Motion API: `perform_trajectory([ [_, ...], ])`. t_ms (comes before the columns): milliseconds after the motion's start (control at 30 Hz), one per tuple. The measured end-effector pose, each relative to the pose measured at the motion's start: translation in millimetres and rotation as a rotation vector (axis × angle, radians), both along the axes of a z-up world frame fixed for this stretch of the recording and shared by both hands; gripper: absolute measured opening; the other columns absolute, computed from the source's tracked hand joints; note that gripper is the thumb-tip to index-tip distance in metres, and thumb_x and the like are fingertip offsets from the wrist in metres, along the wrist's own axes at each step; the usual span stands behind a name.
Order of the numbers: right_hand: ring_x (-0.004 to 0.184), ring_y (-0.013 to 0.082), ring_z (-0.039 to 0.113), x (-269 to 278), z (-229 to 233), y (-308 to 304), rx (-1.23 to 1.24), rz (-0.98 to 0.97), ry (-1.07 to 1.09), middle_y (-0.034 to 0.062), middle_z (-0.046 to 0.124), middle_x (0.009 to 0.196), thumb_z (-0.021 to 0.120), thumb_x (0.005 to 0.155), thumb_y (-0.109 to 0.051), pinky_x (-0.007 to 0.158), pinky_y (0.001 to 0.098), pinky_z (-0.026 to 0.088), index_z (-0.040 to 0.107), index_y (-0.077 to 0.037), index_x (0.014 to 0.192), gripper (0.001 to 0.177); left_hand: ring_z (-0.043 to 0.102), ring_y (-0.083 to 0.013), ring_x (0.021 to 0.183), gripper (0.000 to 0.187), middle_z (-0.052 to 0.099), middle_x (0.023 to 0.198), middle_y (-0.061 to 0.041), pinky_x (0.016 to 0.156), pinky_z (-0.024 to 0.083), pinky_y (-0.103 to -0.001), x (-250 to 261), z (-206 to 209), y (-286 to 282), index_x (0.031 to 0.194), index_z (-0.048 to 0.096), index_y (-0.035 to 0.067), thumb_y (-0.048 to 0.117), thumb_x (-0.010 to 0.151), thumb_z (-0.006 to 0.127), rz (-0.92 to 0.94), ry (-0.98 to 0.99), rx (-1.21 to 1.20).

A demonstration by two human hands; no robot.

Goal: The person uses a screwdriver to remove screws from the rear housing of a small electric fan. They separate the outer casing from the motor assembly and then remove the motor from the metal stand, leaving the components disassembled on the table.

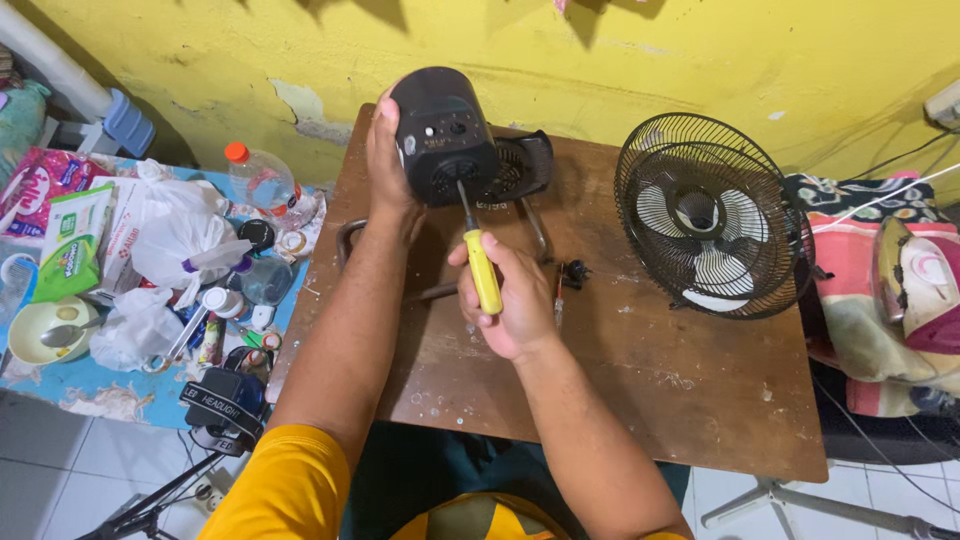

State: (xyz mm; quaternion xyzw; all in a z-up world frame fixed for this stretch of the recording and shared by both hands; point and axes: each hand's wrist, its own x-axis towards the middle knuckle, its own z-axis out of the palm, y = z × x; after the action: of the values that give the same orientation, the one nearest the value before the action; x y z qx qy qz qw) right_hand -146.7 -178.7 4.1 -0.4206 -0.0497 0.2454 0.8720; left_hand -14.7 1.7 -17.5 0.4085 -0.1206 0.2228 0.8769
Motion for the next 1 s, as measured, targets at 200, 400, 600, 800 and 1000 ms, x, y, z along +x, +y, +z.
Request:
perform_trajectory([
  [200,0.036,0.0116,0.038,13.9,21.1,3.8,-0.101,0.027,-0.095,0.0095,0.055,0.055,0.049,0.107,-0.038,0.035,0.0257,0.030,0.066,0.001,0.102,0.043,0.074,-0.0219,0.083,0.053,0.075,0.099,-0.013,0.074,0.062,-0.035,11.6,7.6,5.4,0.121,0.064,-0.002,0.046,0.099,0.059,-0.014,0.181,-0.101],
  [400,0.035,0.0110,0.033,21.5,15.8,11.9,-0.077,-0.026,-0.001,0.0081,0.052,0.053,0.052,0.105,-0.037,0.035,0.0259,0.026,0.066,0.002,0.102,0.041,0.075,-0.0230,0.084,0.047,0.075,0.099,-0.012,0.076,0.063,-0.037,24.7,9.3,10.6,0.116,0.067,0.003,0.045,0.097,0.058,-0.073,0.206,-0.187],
  [600,0.036,0.0113,0.033,35.4,16.7,14.8,0.018,-0.048,0.021,0.0045,0.049,0.052,0.054,0.097,-0.033,0.035,0.0268,0.027,0.068,0.002,0.101,0.038,0.074,-0.0245,0.085,0.051,0.075,0.100,-0.013,0.077,0.062,-0.039,35.0,15.6,12.4,0.114,0.069,0.001,0.048,0.098,0.056,-0.140,0.194,-0.239],
  [800,0.037,0.0106,0.033,37.7,27.4,15.5,-0.038,-0.044,-0.014,0.0059,0.052,0.057,0.055,0.099,-0.033,0.036,0.0253,0.027,0.068,0.001,0.105,0.038,0.074,-0.0253,0.088,0.054,0.076,0.102,-0.013,0.082,0.062,-0.040,35.7,19.0,13.3,0.116,0.069,0.002,0.050,0.098,0.054,-0.171,0.199,-0.226],
  [1000,0.038,0.0095,0.034,38.2,31.8,14.9,0.031,-0.015,-0.035,0.0052,0.053,0.059,0.054,0.101,-0.032,0.037,0.0245,0.028,0.067,0.004,0.107,0.038,0.073,-0.0241,0.088,0.055,0.075,0.103,-0.012,0.080,0.061,-0.039,32.6,13.7,12.0,0.118,0.068,0.002,0.052,0.099,0.053,-0.126,0.224,-0.195],
])
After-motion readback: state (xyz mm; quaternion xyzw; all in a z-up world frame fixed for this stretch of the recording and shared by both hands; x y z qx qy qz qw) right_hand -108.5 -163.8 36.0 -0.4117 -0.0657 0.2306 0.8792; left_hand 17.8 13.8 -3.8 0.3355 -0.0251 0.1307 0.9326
